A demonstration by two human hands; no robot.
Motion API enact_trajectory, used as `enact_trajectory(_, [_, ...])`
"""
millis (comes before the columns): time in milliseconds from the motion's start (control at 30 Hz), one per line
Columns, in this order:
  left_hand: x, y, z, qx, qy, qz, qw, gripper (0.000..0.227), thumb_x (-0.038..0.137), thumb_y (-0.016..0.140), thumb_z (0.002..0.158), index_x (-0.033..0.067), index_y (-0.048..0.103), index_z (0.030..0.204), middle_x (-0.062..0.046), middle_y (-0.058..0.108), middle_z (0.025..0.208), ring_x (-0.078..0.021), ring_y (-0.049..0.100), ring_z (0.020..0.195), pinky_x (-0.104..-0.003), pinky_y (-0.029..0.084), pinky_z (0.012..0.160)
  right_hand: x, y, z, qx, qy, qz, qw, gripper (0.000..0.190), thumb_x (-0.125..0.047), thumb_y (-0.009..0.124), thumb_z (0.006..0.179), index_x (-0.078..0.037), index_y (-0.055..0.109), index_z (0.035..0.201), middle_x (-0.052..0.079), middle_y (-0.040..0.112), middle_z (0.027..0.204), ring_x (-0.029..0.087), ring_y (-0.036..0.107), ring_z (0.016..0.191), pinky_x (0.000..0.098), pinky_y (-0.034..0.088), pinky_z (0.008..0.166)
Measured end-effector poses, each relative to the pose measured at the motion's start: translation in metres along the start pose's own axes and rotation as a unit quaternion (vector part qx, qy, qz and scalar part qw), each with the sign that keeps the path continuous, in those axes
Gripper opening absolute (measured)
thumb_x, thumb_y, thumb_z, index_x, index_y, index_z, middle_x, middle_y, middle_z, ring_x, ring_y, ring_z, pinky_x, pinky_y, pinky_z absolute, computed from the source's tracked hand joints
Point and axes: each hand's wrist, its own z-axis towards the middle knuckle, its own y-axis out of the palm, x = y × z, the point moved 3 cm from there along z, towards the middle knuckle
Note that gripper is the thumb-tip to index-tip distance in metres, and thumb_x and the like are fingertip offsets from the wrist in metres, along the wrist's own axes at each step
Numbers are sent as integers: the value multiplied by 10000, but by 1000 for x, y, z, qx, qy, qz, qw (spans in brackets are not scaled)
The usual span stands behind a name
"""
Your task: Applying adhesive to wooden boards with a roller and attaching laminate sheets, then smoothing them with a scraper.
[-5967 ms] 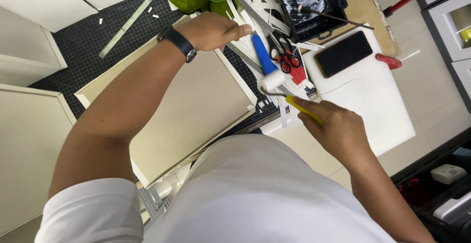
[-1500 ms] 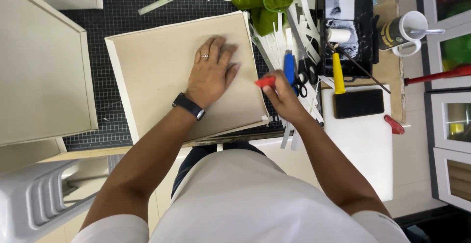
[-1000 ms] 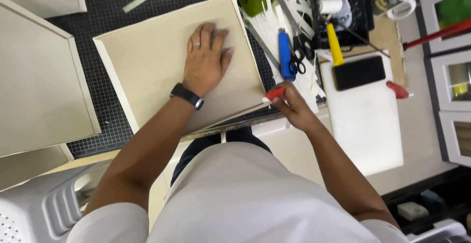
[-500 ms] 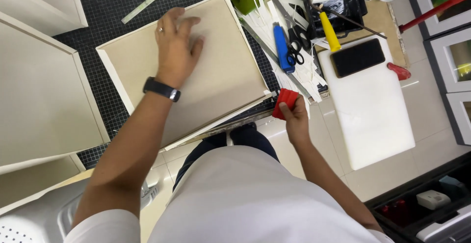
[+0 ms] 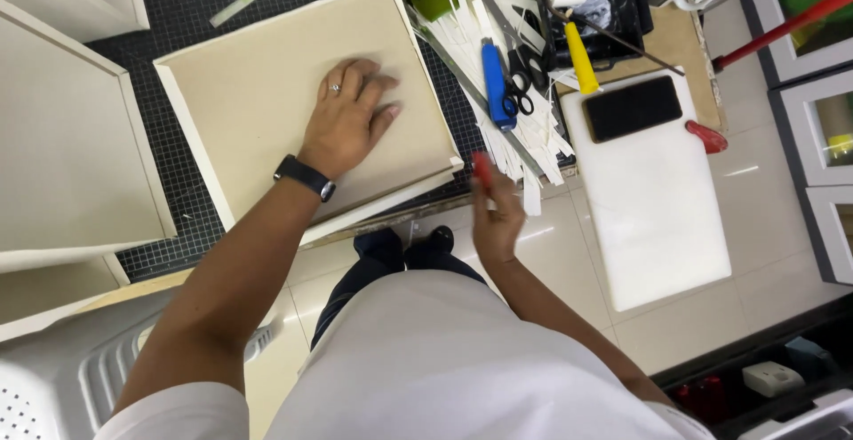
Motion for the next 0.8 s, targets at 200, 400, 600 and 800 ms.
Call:
enact_trajectory(200, [-1,3,-2,10,5,11,1000,358,387,578,1084,219,510,1393,-71,402,1388,-344,302,1421,-527,275,1178,15,-8,-2,0,-17,-25,1000,458,75,662,991,-79,612,1419,148,686,1330,222,667,1162,324,611,892])
enact_trajectory(400, [-1,1,-2,22,-2,0,1000,325,353,609,1073,208,541,1356,-59,414,1368,-328,326,1408,-509,295,1173,62,-13,-18,-2,124,74,989,346,-95,681,1024,-65,632,1364,181,718,1215,278,691,1119,409,619,889])
enact_trajectory(600, [-33,-31,9,82,-20,-93,992,296,227,749,981,192,626,1249,-71,461,1336,-364,481,1331,-544,391,1112,40,-22,-28,41,504,283,815,314,-181,590,1053,-107,483,1338,119,622,1243,251,604,1093,452,514,955])
enact_trajectory(800, [-161,-70,11,40,-171,-6,984,719,417,743,912,63,502,1489,-260,363,1516,-547,444,1326,-687,233,1117,-5,24,-19,30,573,484,661,321,-206,532,1035,-34,496,1303,241,639,1237,421,639,1127,526,545,964])
